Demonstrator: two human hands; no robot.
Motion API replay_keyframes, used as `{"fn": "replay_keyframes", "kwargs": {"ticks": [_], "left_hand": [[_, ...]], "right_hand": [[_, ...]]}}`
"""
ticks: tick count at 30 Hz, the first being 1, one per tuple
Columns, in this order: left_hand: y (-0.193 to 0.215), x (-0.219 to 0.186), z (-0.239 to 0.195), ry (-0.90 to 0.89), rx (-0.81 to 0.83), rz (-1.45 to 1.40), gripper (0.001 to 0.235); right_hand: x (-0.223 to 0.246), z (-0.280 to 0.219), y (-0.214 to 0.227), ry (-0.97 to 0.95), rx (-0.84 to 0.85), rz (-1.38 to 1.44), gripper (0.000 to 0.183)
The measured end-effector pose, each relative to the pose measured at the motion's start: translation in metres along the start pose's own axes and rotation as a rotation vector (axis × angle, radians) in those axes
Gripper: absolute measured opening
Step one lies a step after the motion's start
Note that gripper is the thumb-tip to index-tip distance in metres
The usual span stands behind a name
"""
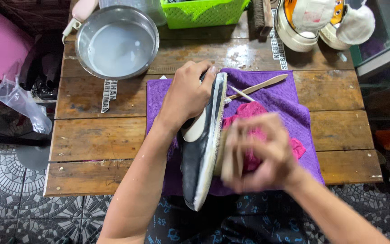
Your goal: The person cleans a black and white sneaker on a wooden table. They use a pink cloth to wipe the sole, a metal pick to scrape the sole's grooves, and a brush dipped in water to scrub the white midsole. They finish by wiping the shoe with the cloth and scraping the sole again.
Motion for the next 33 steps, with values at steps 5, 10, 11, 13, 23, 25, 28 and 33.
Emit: {"fn": "replay_keyframes", "kwargs": {"ticks": [5, 10, 11, 13, 23, 25, 28, 33], "left_hand": [[0.018, -0.017, -0.003, 0.058, 0.05, -0.118, 0.034], [0.024, -0.026, -0.004, 0.023, 0.089, -0.265, 0.028], [0.023, -0.024, -0.003, 0.01, 0.094, -0.308, 0.027], [0.022, -0.023, 0.001, -0.013, 0.104, -0.349, 0.026], [0.019, -0.009, 0.003, -0.041, 0.076, -0.34, 0.021], [0.017, -0.004, 0.008, -0.043, 0.068, -0.327, 0.022], [0.01, 0.011, 0.012, 0.081, 0.068, -0.308, 0.028], [0.005, 0.024, 0.014, 0.144, 0.066, -0.285, 0.029]], "right_hand": [[-0.081, -0.022, 0.051, -0.2, -0.095, -0.12, 0.051], [-0.102, -0.04, 0.058, -0.554, -0.043, 0.025, 0.059], [-0.101, -0.039, 0.056, -0.535, 0.053, -0.002, 0.061], [-0.088, -0.036, 0.055, -0.518, 0.139, -0.036, 0.064], [0.029, 0.016, 0.014, -0.275, 0.099, -0.117, 0.015], [0.015, 0.014, -0.003, -0.3, 0.149, -0.138, 0.016], [-0.014, 0.003, -0.025, -0.504, 0.301, -0.065, 0.022], [-0.025, 0.005, -0.04, -0.547, 0.434, -0.274, 0.031]]}}
Point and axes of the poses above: each hand's wrist, its own z-axis towards the middle knuckle, its own y-axis out of the back of the hand, x = y × z, the point moved 4 cm from there along z, towards the middle knuckle, and after that the axes turned 7 degrees about y, right-handed, at the moved point
